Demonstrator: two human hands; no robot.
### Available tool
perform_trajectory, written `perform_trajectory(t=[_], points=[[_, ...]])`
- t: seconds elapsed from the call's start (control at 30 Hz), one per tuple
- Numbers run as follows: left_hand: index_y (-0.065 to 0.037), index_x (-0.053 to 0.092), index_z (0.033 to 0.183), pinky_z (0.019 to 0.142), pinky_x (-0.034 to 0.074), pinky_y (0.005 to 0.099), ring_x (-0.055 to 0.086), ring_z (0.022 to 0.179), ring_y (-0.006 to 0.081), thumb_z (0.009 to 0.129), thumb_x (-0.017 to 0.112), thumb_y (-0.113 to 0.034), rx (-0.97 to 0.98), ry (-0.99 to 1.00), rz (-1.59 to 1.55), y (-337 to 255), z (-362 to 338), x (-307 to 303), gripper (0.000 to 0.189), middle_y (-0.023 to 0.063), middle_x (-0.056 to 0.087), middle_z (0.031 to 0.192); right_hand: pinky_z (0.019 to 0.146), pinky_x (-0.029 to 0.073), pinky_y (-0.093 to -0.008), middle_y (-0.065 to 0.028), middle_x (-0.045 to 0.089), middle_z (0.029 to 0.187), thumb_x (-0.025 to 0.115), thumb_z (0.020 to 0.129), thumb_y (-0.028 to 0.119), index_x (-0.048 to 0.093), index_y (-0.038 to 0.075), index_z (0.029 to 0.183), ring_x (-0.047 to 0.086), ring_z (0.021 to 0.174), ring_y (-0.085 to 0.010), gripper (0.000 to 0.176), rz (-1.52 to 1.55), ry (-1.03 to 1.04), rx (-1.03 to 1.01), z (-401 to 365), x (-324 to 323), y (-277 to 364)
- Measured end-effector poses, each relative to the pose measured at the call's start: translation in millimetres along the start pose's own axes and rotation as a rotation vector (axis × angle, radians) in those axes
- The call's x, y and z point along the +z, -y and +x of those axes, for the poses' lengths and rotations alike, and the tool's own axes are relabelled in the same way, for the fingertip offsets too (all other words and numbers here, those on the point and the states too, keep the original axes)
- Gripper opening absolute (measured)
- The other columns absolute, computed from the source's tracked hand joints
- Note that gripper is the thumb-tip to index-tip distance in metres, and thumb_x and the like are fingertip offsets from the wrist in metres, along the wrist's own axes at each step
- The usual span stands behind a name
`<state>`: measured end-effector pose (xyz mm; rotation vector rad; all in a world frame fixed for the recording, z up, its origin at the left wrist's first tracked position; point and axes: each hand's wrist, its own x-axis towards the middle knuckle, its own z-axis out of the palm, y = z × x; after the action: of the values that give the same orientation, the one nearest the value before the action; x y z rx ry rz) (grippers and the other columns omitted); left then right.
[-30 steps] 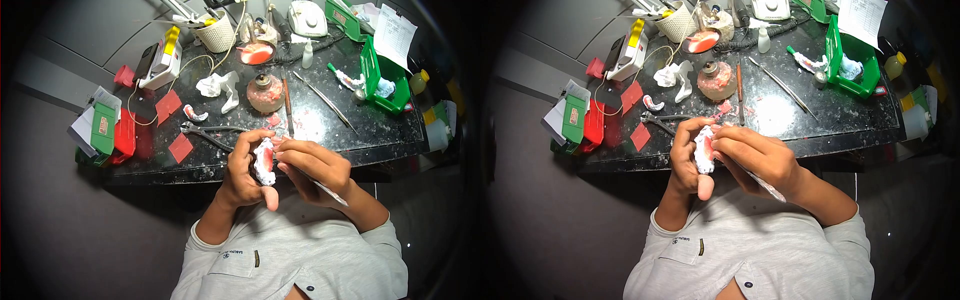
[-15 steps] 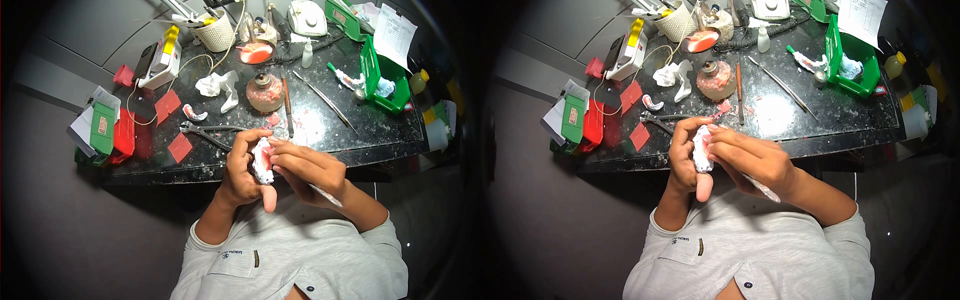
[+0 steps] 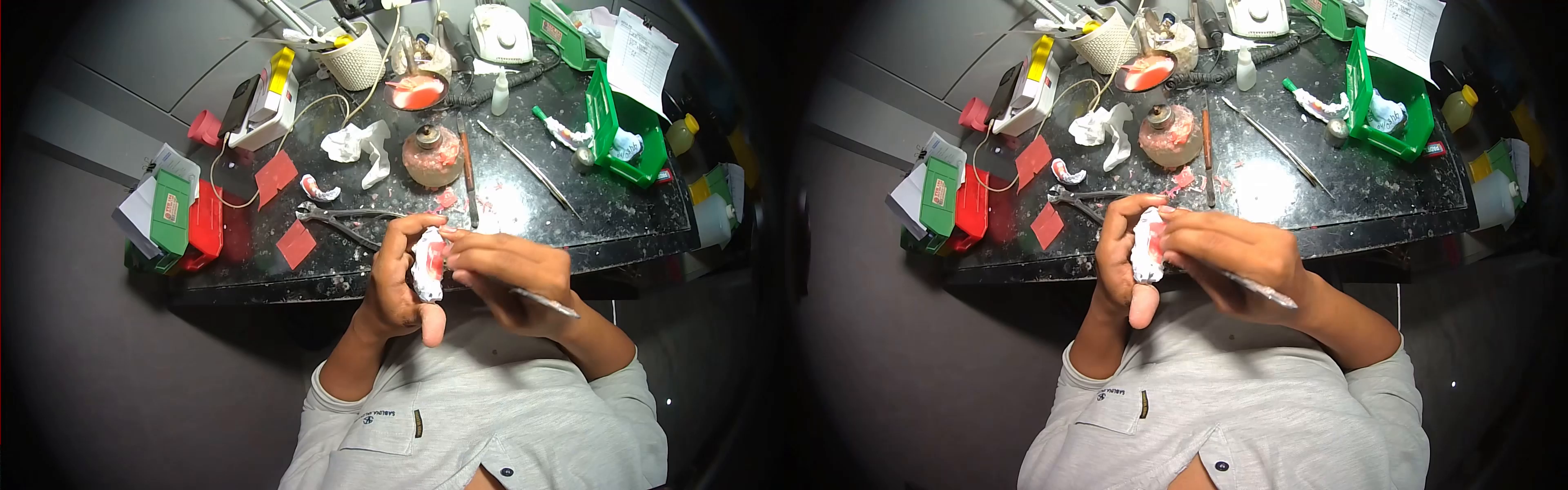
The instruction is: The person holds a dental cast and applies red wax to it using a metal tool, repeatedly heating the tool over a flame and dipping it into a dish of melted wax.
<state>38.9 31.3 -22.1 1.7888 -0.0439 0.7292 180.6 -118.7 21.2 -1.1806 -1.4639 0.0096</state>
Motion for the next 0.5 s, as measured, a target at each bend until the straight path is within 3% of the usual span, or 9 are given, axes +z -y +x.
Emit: perform_trajectory(t=[0.13, 0.23, 0.3, 0.37, 0.5], points=[[0.008, 0.045, 0.137, 0.100, 0.047, 0.0351, 0.060, 0.114, 0.0225, 0.062, 0.074, -0.081, -0.050, 0.012, 0.058, 0.0, -0.4, -2.1, 0.120, 0.0158, 0.057, 0.127, 0.083, 0.062, -0.0358, -0.0178, 0.073, 0.103, 0.078, 0.085, -0.002, 0.071, -0.003, 0.103, 0.075, 0.095, -0.0309, 0.019, -0.063, 0.016, -0.029, -3.5, 2.6, -4.6], [0.010, 0.046, 0.136, 0.101, 0.046, 0.0356, 0.058, 0.117, 0.0236, 0.067, 0.062, -0.088, -0.124, -0.006, 0.007, 2.6, -4.3, -0.4, 0.121, 0.0181, 0.053, 0.132, 0.087, 0.062, -0.0376, -0.0177, 0.074, 0.099, 0.077, 0.082, -0.005, 0.073, -0.004, 0.098, 0.075, 0.103, -0.0336, 0.017, -0.043, 0.027, -0.037, -3.8, 4.6, -2.1], [0.011, 0.046, 0.136, 0.101, 0.046, 0.0351, 0.057, 0.118, 0.0238, 0.067, 0.051, -0.094, -0.135, -0.004, -0.018, 7.3, -6.3, -0.4, 0.126, 0.0195, 0.050, 0.135, 0.084, 0.061, -0.0371, -0.0174, 0.073, 0.103, 0.079, 0.083, -0.002, 0.071, -0.003, 0.102, 0.075, 0.100, -0.0318, 0.020, -0.018, 0.020, -0.057, -4.6, 3.9, -5.6], [0.011, 0.046, 0.136, 0.100, 0.046, 0.0350, 0.057, 0.117, 0.0238, 0.066, 0.049, -0.096, -0.143, 0.001, 0.006, 9.3, -7.7, -0.6, 0.128, 0.0191, 0.051, 0.133, 0.087, 0.061, -0.0383, -0.0178, 0.073, 0.102, 0.078, 0.084, -0.002, 0.072, -0.003, 0.101, 0.074, 0.102, -0.0331, 0.018, -0.049, -0.008, 0.037, -4.9, 2.8, -3.4], [0.012, 0.044, 0.138, 0.097, 0.048, 0.0351, 0.058, 0.113, 0.0234, 0.065, 0.045, -0.098, -0.093, -0.002, 0.054, 10.0, -7.0, -1.1, 0.131, 0.0176, 0.053, 0.128, 0.085, 0.061, -0.0382, -0.0174, 0.073, 0.102, 0.078, 0.084, -0.003, 0.072, -0.002, 0.100, 0.075, 0.101, -0.0335, 0.017, -0.058, 0.046, -0.054, -4.2, 3.4, -0.8]])
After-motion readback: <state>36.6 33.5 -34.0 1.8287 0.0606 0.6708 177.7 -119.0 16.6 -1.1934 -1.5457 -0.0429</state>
